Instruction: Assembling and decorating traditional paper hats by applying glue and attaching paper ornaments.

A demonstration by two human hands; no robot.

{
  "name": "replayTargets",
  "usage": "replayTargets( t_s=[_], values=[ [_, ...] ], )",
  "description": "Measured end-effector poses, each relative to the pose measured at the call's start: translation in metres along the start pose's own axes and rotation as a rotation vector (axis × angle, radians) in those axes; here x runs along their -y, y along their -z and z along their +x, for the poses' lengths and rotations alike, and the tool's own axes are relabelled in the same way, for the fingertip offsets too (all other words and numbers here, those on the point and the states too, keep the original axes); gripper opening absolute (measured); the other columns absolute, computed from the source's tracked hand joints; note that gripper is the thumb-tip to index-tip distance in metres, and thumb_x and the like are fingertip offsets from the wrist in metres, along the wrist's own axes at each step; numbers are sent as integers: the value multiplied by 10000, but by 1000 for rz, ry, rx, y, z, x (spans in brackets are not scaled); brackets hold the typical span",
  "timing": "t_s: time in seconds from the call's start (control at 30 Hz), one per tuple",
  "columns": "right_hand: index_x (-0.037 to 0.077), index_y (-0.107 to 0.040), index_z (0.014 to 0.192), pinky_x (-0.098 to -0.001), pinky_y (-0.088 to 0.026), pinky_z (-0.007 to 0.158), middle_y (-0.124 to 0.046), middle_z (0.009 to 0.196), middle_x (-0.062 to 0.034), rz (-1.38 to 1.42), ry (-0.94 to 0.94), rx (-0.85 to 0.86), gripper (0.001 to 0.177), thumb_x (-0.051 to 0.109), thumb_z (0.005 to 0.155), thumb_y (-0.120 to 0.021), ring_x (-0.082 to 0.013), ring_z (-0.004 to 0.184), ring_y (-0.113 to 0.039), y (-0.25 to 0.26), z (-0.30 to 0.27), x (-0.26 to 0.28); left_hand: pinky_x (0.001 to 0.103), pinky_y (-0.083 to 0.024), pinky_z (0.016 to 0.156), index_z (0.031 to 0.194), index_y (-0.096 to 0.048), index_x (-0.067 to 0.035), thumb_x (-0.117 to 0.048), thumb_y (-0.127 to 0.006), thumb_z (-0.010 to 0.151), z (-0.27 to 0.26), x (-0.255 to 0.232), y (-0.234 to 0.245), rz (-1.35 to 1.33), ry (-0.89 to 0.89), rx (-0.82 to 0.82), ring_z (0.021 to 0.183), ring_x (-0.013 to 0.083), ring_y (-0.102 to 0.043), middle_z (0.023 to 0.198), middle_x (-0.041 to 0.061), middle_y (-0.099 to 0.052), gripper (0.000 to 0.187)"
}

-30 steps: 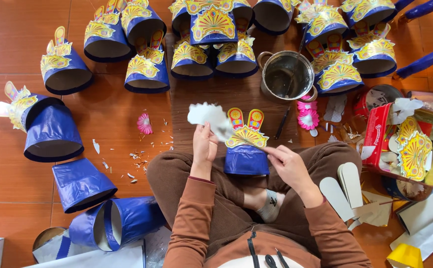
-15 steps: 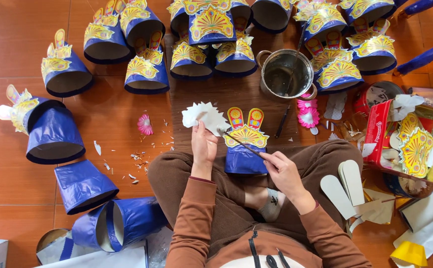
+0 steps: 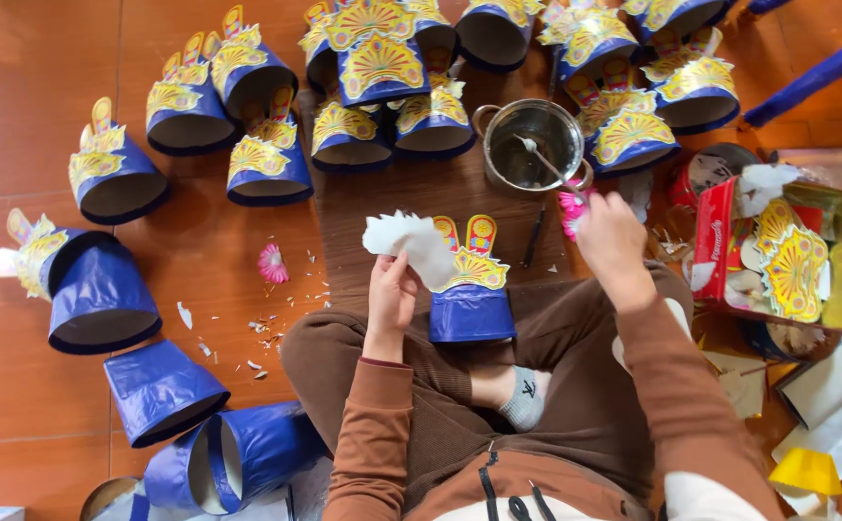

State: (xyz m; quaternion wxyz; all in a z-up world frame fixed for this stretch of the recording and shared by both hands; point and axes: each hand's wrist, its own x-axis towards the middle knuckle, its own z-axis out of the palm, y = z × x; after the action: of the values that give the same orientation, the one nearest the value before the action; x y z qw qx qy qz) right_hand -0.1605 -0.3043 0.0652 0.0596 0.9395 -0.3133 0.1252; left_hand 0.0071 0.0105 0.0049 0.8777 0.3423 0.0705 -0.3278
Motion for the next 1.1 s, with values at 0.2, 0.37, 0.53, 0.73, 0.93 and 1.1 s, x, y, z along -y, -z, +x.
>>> replayTargets(
  t_s=[0.2, 0.37, 0.53, 0.73, 0.93, 1.1],
  values=[
    [142, -670, 1005, -568, -580, 659, -610, 902, -115, 240, -102, 182, 177, 211, 891, -552, -395, 789, -677, 79, 53, 48, 490, -598, 797, 1382, -490, -76, -48, -596, 941, -33, 4, -20, 152, 139, 221, 1009, 362, -699, 1204, 196, -671, 455],
    [64, -635, 1287, -585, -383, 1019, -486, 1322, -284, 1147, 692, 220, 518, -5, 774, -605, -523, 1228, -455, 115, -8, 89, 392, -629, 702, 1407, -474, -22, 46, -579, 863, -107, 5, -66, 71, 389, 232, 931, 338, -723, 1156, 196, -671, 558],
    [110, -744, 1009, -538, -370, 1058, -377, 1516, -209, 1497, 629, 699, 233, -16, 834, -654, -430, 1341, -402, 97, -61, 81, 357, -647, 631, 1488, -385, 14, -8, -643, 811, -155, 41, -47, -21, 671, 228, 909, 318, -732, 1213, 168, -674, 724],
    [35, -713, 844, -426, -414, 999, -621, 1244, -164, 1613, 136, 699, 63, 83, 844, -754, -289, 1128, -608, 23, -117, 67, 520, -606, 538, 1564, -241, -63, -434, -344, 1053, -167, 60, 11, -476, 836, 260, 1020, 485, -642, 1201, 342, -618, 640],
    [29, -746, 845, -244, -486, 770, -638, 995, -45, 1473, -309, 697, 173, 165, 793, -839, -99, 850, -572, -19, -133, 65, 452, -603, 861, 1483, -417, -90, -218, -567, 979, -163, 65, -21, -72, 727, 135, 1187, 394, -608, 1325, 282, -587, 541],
    [42, -736, 794, -214, -438, 669, -621, 910, -27, 1430, -334, 730, 170, 169, 772, -848, -77, 752, -516, -46, -139, 60, 449, -475, 1077, 1141, -517, -75, -210, -691, 949, -124, 87, -7, -368, 542, -397, 1133, 281, -567, 1174, 87, -565, 292]
  ],
)
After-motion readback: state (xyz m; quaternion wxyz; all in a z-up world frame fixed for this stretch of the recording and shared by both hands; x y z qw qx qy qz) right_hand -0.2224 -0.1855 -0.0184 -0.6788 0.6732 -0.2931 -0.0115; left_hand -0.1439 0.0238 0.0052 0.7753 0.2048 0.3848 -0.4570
